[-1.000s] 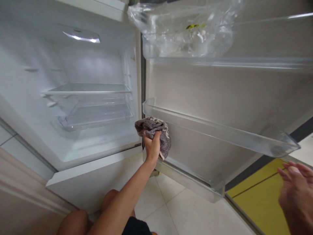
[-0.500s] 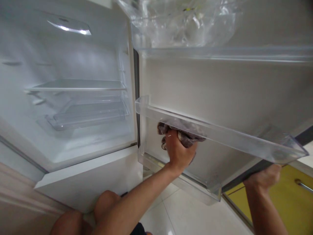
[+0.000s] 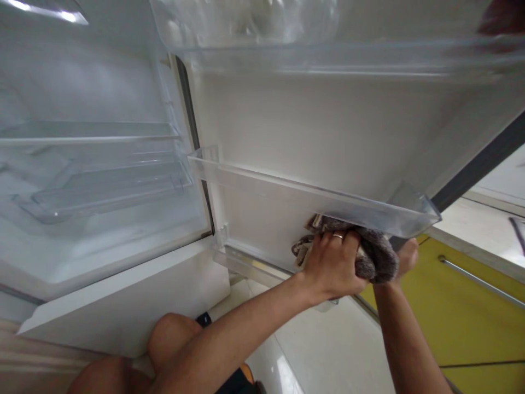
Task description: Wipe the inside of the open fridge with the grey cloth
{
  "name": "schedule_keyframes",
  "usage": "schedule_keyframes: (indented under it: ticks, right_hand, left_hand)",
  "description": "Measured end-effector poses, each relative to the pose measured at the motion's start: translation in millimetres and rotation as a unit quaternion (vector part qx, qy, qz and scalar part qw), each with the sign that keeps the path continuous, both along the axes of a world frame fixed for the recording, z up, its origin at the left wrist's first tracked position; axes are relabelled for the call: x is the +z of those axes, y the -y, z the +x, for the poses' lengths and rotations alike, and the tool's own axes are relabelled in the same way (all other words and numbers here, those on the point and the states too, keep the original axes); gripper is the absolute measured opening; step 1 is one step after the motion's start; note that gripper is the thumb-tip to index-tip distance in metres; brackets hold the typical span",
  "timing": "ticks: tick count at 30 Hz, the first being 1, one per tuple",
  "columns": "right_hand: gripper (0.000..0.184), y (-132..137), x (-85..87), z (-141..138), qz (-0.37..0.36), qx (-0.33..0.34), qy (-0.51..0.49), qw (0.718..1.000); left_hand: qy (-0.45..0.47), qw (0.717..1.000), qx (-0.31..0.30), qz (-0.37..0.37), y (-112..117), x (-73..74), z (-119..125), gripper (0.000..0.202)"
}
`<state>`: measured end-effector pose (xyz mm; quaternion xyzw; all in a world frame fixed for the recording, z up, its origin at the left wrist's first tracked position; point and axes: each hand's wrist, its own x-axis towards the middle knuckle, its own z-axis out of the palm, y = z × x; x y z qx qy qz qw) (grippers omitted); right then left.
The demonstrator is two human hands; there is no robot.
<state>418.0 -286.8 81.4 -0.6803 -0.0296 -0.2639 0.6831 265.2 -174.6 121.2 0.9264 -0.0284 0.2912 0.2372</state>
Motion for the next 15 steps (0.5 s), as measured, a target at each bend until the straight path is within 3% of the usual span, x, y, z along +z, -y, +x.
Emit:
schedule_keyframes:
  ticks: [3,6,11,15]
  right_hand:
    - [0.022,-6.7,5.7,-12.7,0.065,0.017,0.024,0.997]
    - [0.023,-9.8,8.7,-17.5,0.076,0.024,0.043,0.996]
    - [0.027,-8.0,8.4,-15.9,0.074,0.025,0.065,0.995]
    - [0.028,-7.0,9.0,-16.1,0.049,0.016,0.049,0.997]
  left_hand:
    - [-0.053,0.998,-0.031,0.026,-12.2,-10.1,-4.0,0.053]
    - [-0.120,0.989,-0.084,0.026,-27.0,-23.6,-2.9,0.052]
    - [-0.249,0.954,-0.167,0.020,-51.8,-45.3,5.6,0.034]
    - [-0.292,0.931,-0.218,0.027,-74.6,-52.8,8.7,0.010]
